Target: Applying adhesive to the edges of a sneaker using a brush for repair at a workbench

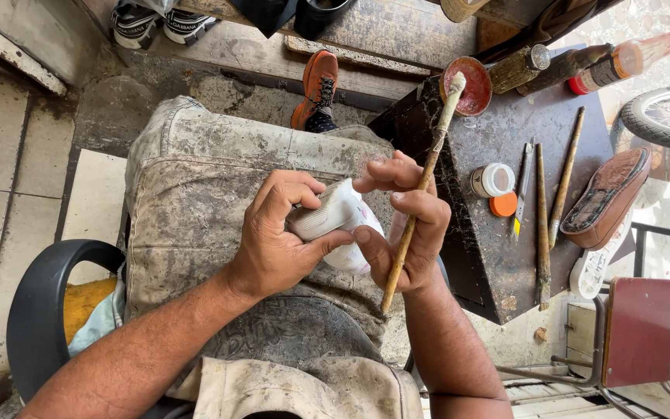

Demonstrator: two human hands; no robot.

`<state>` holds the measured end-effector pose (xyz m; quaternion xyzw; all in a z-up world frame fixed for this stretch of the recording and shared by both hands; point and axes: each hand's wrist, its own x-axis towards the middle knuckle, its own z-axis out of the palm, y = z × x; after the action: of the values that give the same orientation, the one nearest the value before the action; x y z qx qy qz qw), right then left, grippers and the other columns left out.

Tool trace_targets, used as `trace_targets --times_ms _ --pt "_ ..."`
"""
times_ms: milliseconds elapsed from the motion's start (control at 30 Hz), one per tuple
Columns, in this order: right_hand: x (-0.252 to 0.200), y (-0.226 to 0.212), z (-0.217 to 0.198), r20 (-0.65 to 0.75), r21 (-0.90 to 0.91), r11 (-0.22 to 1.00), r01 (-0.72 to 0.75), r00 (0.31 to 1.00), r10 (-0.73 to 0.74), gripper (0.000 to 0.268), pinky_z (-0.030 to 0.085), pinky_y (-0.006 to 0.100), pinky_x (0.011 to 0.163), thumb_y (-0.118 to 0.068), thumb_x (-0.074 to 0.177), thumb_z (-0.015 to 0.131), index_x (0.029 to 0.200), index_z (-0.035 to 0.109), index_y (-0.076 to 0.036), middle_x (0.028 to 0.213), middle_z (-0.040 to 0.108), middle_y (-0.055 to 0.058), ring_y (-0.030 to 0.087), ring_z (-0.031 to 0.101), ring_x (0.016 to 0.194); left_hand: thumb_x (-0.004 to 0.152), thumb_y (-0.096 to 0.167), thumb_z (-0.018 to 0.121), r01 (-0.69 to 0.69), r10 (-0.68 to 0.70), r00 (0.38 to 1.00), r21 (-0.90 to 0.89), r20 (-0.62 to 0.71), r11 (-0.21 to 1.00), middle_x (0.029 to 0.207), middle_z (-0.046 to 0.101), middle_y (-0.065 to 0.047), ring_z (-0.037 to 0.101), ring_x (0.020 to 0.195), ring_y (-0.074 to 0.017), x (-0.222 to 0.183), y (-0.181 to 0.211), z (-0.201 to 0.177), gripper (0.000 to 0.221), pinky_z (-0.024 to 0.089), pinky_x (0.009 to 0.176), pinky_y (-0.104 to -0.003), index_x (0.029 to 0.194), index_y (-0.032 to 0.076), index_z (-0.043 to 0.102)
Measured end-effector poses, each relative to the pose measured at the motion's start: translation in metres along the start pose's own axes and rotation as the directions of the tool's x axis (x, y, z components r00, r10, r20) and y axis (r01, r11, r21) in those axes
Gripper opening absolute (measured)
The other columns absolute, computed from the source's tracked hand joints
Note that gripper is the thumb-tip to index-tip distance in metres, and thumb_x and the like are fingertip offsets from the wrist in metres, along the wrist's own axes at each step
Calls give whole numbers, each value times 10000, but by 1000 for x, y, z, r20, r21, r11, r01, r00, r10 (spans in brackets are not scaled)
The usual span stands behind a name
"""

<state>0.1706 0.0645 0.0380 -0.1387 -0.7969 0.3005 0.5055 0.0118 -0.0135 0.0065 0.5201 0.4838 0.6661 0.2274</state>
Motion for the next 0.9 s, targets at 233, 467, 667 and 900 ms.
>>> trace_targets --times_ms 233,467,667,900 --pt "-18 19 1 34 145 984 -100 995 96 426 315 588 1192 -120 952 688 1250 387 -78 1398 511 288 396 621 1230 760 262 932 -4 4 1000 -3 26 1000 1058 655 -161 707 969 -388 3 0 -6 473 554 864 -471 975 78 553" --pt "-24 19 10 182 320 916 -240 965 190 546 259 618 1214 -89 885 787 1243 378 -35 1500 462 328 482 463 1415 815 212 885 -50 50 998 3 40 999 1086 674 -150 706 1000 -385 4 -3 -14 383 554 880 -474 1003 73 582" --pt "-24 30 17 154 210 960 -186 976 155 487 284 602 1199 -44 819 855 1103 460 -37 1363 624 278 453 565 1330 805 216 894 -104 102 994 57 42 993 1095 706 -166 703 1011 -400 4 -7 -22 379 560 871 -502 1011 48 625" --pt "-25 26 20 109 197 961 -194 978 175 453 323 612 1179 -86 816 866 1045 475 -80 1267 695 224 398 658 1197 1009 209 656 231 -209 969 -179 131 956 1070 740 -182 713 1035 -299 6 -7 -33 198 549 915 -447 938 28 688"
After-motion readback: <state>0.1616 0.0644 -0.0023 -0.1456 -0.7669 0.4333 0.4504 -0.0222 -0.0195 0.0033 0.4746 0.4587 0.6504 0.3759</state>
